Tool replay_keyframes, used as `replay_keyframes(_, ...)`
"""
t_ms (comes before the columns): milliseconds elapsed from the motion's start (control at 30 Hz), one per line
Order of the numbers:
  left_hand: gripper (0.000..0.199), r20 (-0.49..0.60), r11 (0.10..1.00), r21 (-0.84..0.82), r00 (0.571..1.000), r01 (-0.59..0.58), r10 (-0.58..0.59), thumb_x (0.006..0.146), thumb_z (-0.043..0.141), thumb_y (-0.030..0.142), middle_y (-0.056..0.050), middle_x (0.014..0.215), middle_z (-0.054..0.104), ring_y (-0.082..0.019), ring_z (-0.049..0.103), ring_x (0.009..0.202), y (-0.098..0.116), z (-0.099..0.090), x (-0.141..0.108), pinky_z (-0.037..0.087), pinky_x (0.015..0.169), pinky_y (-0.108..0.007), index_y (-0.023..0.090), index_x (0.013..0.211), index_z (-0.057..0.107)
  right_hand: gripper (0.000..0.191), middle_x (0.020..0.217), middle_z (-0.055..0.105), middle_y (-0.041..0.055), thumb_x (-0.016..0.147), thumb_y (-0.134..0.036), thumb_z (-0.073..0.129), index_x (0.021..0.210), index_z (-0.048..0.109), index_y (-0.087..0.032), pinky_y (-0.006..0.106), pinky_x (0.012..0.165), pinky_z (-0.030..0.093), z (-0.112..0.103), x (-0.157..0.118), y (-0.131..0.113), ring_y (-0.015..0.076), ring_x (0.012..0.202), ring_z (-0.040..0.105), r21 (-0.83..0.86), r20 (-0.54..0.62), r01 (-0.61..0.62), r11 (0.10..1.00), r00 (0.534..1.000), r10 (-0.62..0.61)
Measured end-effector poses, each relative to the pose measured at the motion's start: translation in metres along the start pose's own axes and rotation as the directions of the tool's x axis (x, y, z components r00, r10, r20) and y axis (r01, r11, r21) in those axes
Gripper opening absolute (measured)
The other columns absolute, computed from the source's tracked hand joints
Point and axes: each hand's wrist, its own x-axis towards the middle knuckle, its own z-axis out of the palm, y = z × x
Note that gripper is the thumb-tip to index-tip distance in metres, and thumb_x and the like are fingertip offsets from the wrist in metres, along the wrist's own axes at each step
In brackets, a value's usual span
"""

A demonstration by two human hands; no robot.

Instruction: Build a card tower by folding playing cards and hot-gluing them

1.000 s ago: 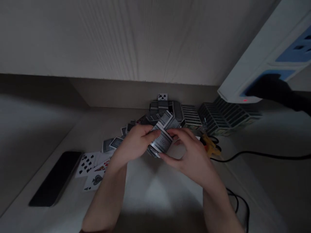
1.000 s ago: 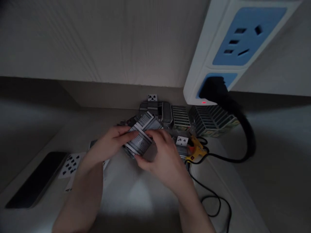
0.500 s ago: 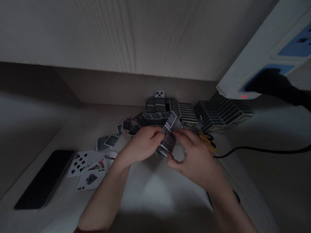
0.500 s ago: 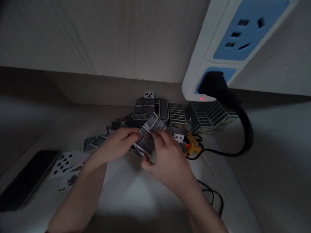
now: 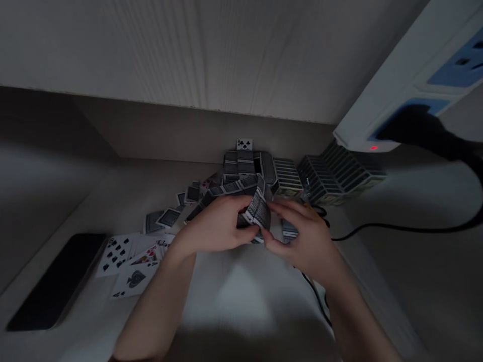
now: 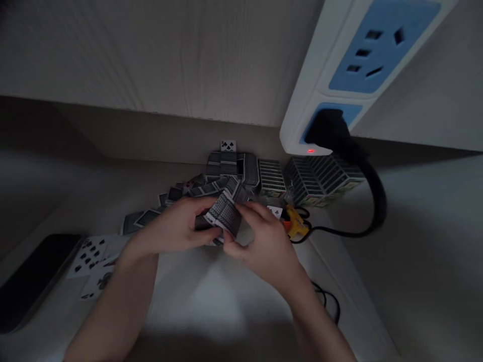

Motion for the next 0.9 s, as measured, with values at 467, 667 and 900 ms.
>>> replay_keyframes(467, 0.025, -0.115, 0.992, 0.045, 0.987, 0.122, -0.116, 0.068, 0.055, 0.011, -0.002, 0.084, 0.073, -0.021, 0.067, 0.079, 0.008, 0.016, 0.006, 0.05, 0.071, -0.029, 0.019, 0.087, 0.069, 0.04, 0.103, 0.067, 0.008, 0.068, -0.024, 0.067, 0.107, 0.063, -0.02, 0.036, 0.077, 0.059, 0.007, 0.0, 0.005, 0.021, 0.085, 0.07, 0.051, -0.013, -0.086, 0.995, 0.996, 0.086)
replay_keyframes(667, 0.028, -0.072, 0.993, 0.059, 0.993, 0.103, -0.098, 0.069, 0.054, 0.01, -0.002, 0.092, 0.075, -0.022, 0.068, 0.084, 0.007, 0.015, 0.004, 0.048, 0.07, -0.028, 0.02, 0.089, 0.07, 0.038, 0.102, 0.062, 0.0086, 0.065, -0.025, 0.071, 0.1, 0.058, -0.021, 0.038, 0.078, 0.059, 0.013, -0.005, 0.011, 0.0223, 0.088, 0.067, 0.146, 0.023, -0.179, 0.973, 0.984, 0.177)
replay_keyframes(900, 0.034, 0.11, 0.982, 0.127, 0.982, 0.142, -0.156, 0.068, 0.055, 0.01, -0.001, 0.089, 0.074, -0.02, 0.067, 0.079, 0.004, 0.002, 0.001, 0.042, 0.064, -0.025, 0.02, 0.097, 0.069, 0.044, 0.092, 0.061, 0.0047, 0.063, -0.03, 0.074, 0.097, 0.048, -0.022, 0.035, 0.073, 0.056, 0.028, -0.007, 0.012, 0.0206, 0.082, 0.064, 0.263, 0.097, -0.294, 0.919, 0.956, 0.278)
